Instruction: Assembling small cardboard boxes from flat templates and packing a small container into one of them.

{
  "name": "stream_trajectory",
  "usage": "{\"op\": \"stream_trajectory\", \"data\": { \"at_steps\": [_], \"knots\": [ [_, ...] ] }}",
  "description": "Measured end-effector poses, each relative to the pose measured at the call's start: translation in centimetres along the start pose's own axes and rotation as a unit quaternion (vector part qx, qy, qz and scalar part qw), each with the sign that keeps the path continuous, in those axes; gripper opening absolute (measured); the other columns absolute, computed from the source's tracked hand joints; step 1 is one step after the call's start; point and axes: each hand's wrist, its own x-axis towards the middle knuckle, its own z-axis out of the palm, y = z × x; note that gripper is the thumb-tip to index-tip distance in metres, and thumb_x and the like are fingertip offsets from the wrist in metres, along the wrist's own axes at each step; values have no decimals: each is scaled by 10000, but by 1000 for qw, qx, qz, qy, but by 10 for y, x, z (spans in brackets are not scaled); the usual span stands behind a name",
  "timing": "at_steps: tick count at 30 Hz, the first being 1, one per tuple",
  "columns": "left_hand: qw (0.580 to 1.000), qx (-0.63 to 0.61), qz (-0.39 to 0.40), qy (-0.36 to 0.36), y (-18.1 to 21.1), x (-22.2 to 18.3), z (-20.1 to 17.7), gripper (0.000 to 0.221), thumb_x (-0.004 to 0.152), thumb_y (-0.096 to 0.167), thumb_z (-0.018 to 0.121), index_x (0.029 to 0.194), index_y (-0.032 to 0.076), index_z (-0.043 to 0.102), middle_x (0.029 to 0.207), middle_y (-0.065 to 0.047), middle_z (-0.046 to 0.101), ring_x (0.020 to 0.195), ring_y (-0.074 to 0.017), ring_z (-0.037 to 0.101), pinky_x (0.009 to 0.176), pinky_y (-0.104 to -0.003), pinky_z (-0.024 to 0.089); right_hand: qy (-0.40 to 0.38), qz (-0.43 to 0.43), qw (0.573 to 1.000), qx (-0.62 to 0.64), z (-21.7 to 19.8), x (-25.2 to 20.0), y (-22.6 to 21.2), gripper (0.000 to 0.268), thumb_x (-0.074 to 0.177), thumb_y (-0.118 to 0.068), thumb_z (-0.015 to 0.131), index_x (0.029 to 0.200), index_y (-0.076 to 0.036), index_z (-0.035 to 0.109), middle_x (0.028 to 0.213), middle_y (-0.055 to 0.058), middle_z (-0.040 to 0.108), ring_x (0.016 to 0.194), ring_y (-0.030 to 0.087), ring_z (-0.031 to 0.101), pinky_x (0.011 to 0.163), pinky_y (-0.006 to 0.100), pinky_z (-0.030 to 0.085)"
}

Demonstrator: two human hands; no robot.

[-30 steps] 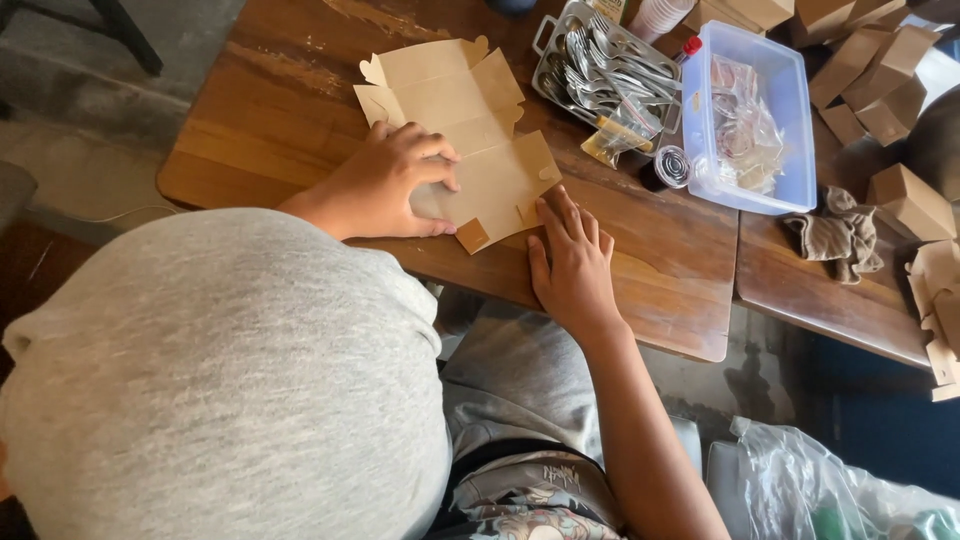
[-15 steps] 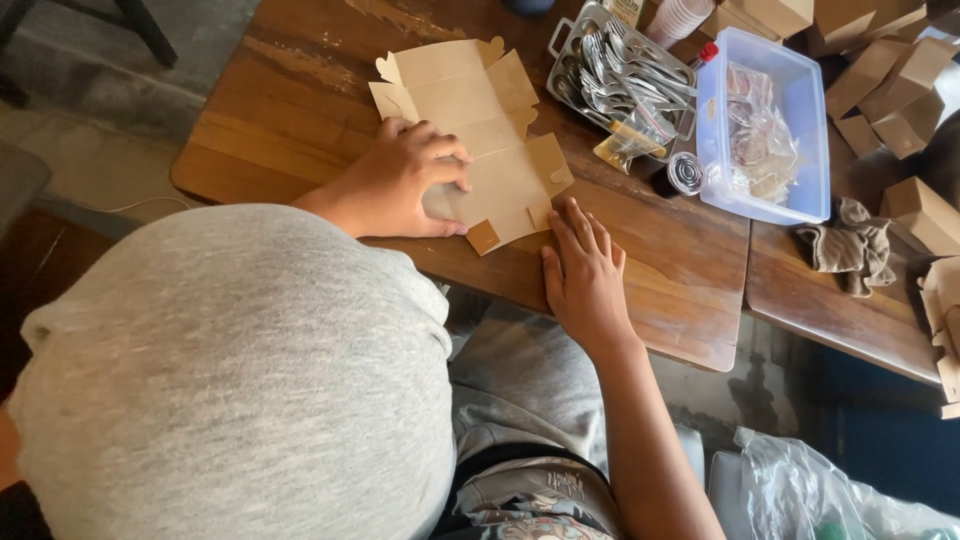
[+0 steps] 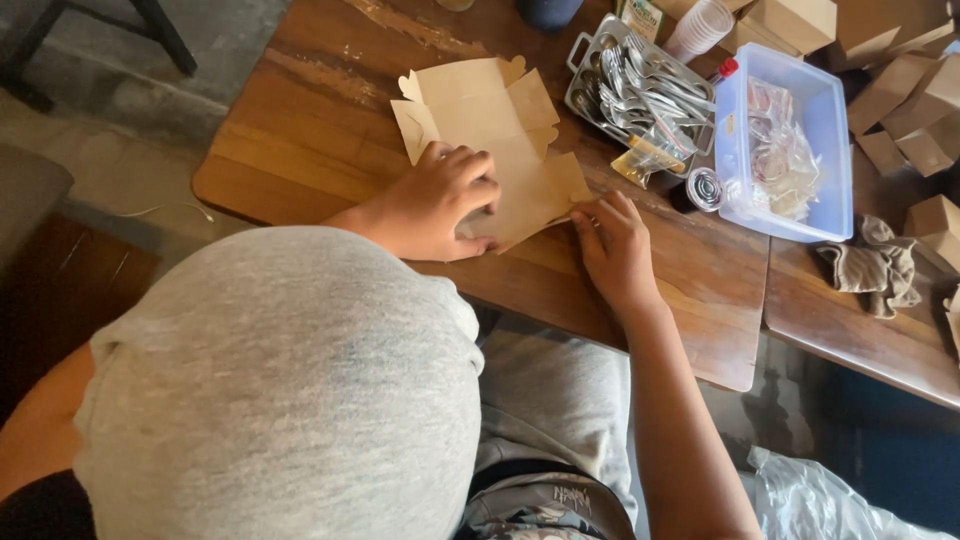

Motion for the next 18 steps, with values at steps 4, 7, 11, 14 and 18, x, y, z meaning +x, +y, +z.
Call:
{"op": "stream_trajectory", "data": {
  "at_steps": [4,7,11,14,18],
  "knots": [
    [998,-32,21,39,-1,0,1,223,988,282,721,1157,167,634,1067,-25,618,1102,-288,679,998,-532,426,43,79,996,18,13,13,-21,99,1013,-126,814,1032,-66,738,885,128,656,815,360,718,755,450,596],
    [998,-58,20,34,-5,-3,4,185,1007,360,669,1114,209,676,1051,10,657,1059,-258,683,1004,-540,415,75,107,989,-72,34,11,-4,157,959,-257,865,1002,-179,736,910,13,636,871,291,705,786,464,567],
    [998,-40,28,44,1,-1,-2,328,923,503,792,1022,210,682,1057,4,659,1063,-262,690,1003,-541,421,76,166,980,-77,34,9,-16,138,957,-300,844,1014,-247,730,1021,-50,605,1021,245,661,900,427,495],
    [998,-16,34,59,3,-4,-1,207,882,389,826,877,229,695,1025,60,652,1070,-212,667,1043,-558,397,55,176,983,-13,27,4,-14,78,1013,-304,797,1043,-254,746,1065,-41,597,1079,266,646,944,462,483],
    [998,-2,1,62,-1,-5,12,135,877,336,795,830,258,696,949,97,650,1043,-183,658,1046,-514,408,-2,159,986,42,19,3,-17,116,1086,-250,668,1023,-156,695,1254,31,593,1240,337,563,1038,483,396]
  ]
}}
